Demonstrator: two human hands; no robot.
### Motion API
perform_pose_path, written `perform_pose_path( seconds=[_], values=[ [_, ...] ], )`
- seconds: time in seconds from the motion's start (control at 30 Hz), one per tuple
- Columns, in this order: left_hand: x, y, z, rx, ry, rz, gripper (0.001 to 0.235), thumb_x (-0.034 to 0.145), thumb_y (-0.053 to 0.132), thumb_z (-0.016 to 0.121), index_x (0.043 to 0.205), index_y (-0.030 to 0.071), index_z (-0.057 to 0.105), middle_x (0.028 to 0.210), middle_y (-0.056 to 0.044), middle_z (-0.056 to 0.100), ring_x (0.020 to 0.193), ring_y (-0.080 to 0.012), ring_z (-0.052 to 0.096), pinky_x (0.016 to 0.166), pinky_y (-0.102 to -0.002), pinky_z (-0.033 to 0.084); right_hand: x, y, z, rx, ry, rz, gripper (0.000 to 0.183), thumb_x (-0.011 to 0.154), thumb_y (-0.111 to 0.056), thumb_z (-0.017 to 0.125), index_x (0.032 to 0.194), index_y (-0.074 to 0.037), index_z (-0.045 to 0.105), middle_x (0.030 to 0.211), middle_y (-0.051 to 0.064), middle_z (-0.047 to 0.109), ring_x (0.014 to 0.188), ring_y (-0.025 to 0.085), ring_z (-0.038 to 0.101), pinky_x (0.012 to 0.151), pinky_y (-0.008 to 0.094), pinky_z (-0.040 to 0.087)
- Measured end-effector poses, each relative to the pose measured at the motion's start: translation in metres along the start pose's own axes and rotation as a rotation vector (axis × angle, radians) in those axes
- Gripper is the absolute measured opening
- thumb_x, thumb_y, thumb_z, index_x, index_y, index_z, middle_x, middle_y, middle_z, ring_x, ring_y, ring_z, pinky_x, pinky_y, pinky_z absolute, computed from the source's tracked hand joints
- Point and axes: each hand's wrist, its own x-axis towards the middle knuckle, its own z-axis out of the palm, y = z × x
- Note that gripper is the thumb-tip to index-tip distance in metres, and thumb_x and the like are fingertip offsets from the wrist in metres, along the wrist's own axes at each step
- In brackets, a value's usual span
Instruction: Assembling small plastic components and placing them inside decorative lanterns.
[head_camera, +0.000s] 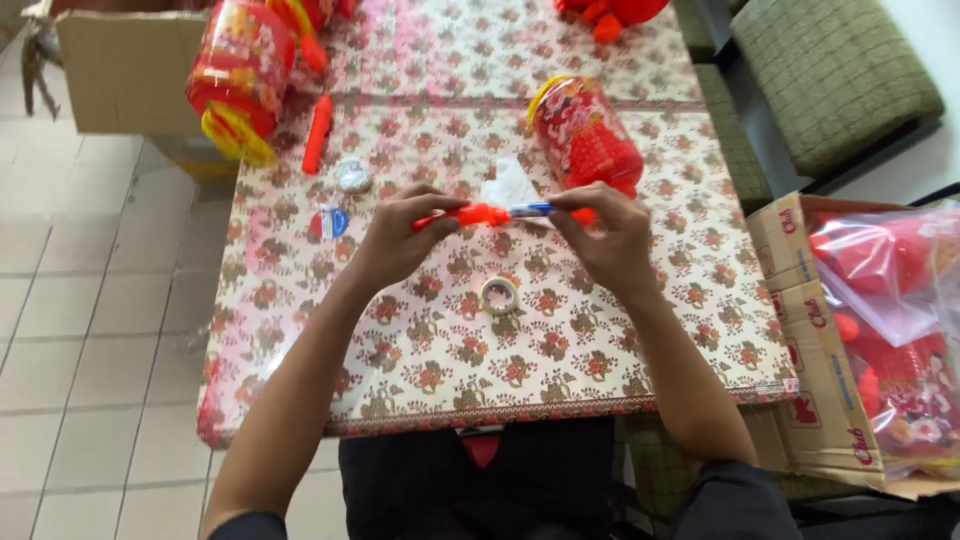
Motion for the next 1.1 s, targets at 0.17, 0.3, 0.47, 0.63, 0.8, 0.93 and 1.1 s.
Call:
perform_pose_path(
  seconds=[0.17, 0.3, 0.47, 0.63, 0.8, 0.93, 1.1],
  values=[
    [0.001, -0.010, -0.006, -0.143, 0.111, -0.044, 0.022, 0.097, 0.014, 0.075, 0.118, 0.008, 0.075, 0.097, -0.013, 0.071, 0.068, -0.0199, 0.072, 0.057, -0.025, 0.051, -0.028, -0.016, -0.012, -0.085, -0.128, 0.102, 0.014, 0.086, -0.012, 0.085, 0.099, -0.011, 0.080, 0.080, 0.006, 0.075, 0.076, 0.020, 0.072, 0.074, 0.033, 0.056],
    [0.004, 0.006, -0.010, -0.209, 0.142, -0.098, 0.022, 0.098, 0.015, 0.073, 0.119, 0.008, 0.074, 0.101, -0.011, 0.068, 0.072, -0.0203, 0.075, 0.055, -0.022, 0.053, -0.047, -0.027, -0.005, -0.086, -0.293, 0.190, 0.011, 0.082, -0.007, 0.083, 0.092, -0.005, 0.079, 0.074, 0.013, 0.074, 0.068, 0.027, 0.072, 0.069, 0.037, 0.057],
    [0.001, 0.010, -0.006, -0.194, 0.128, -0.071, 0.021, 0.098, 0.011, 0.074, 0.118, 0.003, 0.073, 0.097, -0.014, 0.066, 0.073, -0.0224, 0.074, 0.056, -0.024, 0.051, -0.058, -0.020, 0.011, -0.068, -0.458, 0.265, 0.010, 0.085, -0.007, 0.080, 0.095, -0.005, 0.079, 0.076, 0.013, 0.075, 0.068, 0.024, 0.070, 0.067, 0.032, 0.055],
    [0.003, 0.015, -0.010, -0.131, 0.117, -0.076, 0.022, 0.096, 0.011, 0.076, 0.117, 0.004, 0.074, 0.097, -0.012, 0.066, 0.075, -0.0231, 0.075, 0.063, -0.028, 0.054, -0.047, -0.025, 0.023, -0.071, -0.531, 0.244, 0.013, 0.084, -0.004, 0.079, 0.096, 0.000, 0.077, 0.078, 0.017, 0.076, 0.072, 0.029, 0.074, 0.066, 0.035, 0.057],
    [0.001, 0.009, -0.005, 0.029, 0.112, -0.089, 0.022, 0.087, 0.014, 0.084, 0.108, 0.008, 0.079, 0.096, -0.013, 0.072, 0.080, -0.0303, 0.074, 0.070, -0.037, 0.056, -0.016, -0.051, 0.010, -0.089, -0.821, 0.424, 0.026, 0.094, -0.021, 0.075, 0.113, -0.005, 0.076, 0.092, 0.021, 0.078, 0.078, 0.027, 0.076, 0.074, 0.034, 0.062],
    [-0.001, 0.019, -0.003, 0.049, 0.077, -0.123, 0.025, 0.084, 0.017, 0.087, 0.105, 0.007, 0.079, 0.094, -0.013, 0.075, 0.083, -0.0314, 0.075, 0.073, -0.038, 0.058, 0.001, -0.028, 0.018, 0.013, -0.564, 0.397, 0.022, 0.101, -0.016, 0.068, 0.115, 0.000, 0.073, 0.090, 0.022, 0.076, 0.078, 0.029, 0.075, 0.070, 0.035, 0.062],
    [0.009, 0.029, -0.012, 0.319, -0.125, -0.142, 0.028, 0.084, 0.023, 0.086, 0.104, 0.006, 0.078, 0.094, -0.014, 0.078, 0.089, -0.0356, 0.074, 0.083, -0.044, 0.057, 0.007, -0.017, 0.047, 0.775, -0.397, 0.830, 0.036, 0.105, -0.009, 0.055, 0.135, 0.010, 0.056, 0.110, 0.028, 0.072, 0.097, 0.028, 0.075, 0.086, 0.035, 0.064]
  ],
)
